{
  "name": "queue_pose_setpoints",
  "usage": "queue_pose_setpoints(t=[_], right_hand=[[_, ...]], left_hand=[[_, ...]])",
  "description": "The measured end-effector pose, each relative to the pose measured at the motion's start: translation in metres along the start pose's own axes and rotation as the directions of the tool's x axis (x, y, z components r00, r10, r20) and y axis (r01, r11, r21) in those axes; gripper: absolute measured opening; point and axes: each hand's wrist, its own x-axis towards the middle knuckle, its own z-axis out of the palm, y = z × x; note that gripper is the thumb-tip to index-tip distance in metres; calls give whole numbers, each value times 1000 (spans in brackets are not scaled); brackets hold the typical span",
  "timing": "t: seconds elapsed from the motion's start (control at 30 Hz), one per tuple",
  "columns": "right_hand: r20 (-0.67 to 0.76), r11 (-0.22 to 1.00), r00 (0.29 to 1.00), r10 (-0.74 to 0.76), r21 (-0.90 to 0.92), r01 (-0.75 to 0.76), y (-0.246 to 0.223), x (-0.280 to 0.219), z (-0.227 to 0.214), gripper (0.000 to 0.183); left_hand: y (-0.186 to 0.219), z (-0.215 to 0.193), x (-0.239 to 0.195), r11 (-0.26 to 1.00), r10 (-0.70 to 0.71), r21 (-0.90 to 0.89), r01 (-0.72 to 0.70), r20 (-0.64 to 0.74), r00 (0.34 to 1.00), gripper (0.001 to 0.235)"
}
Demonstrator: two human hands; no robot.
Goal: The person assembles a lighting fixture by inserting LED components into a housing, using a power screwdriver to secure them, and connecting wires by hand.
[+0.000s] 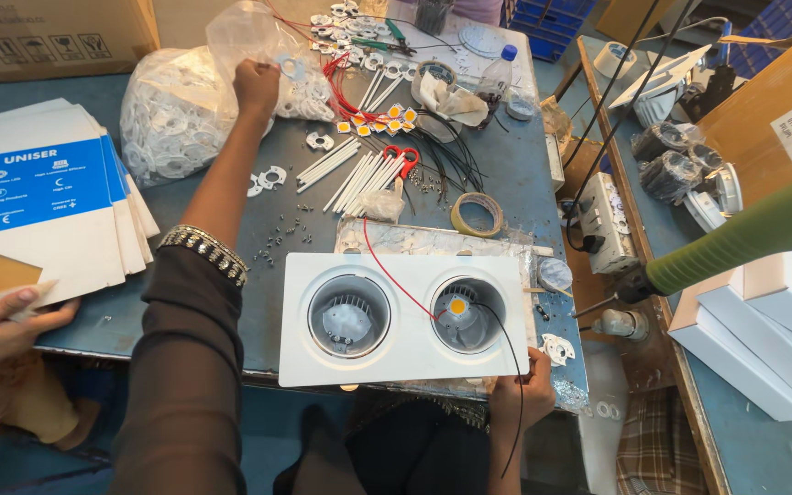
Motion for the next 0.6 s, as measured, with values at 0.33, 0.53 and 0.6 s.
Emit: queue_pose_setpoints(t=[0.33,0.53,0.6], right_hand=[[-14,1000,1000,-11,11,11,2,-1,1,15],[-17,1000,1000,21,-13,-22,0,0,2,17],[-21,1000,1000,9,-10,-9,0,-1,2,18]], left_hand=[[-3,-6,-4,999,-35,-23,39,161,986,24],[-13,15,-28,984,158,51,-168,171,973,17],[-15,35,-43,1000,-21,26,15,239,971,15]])
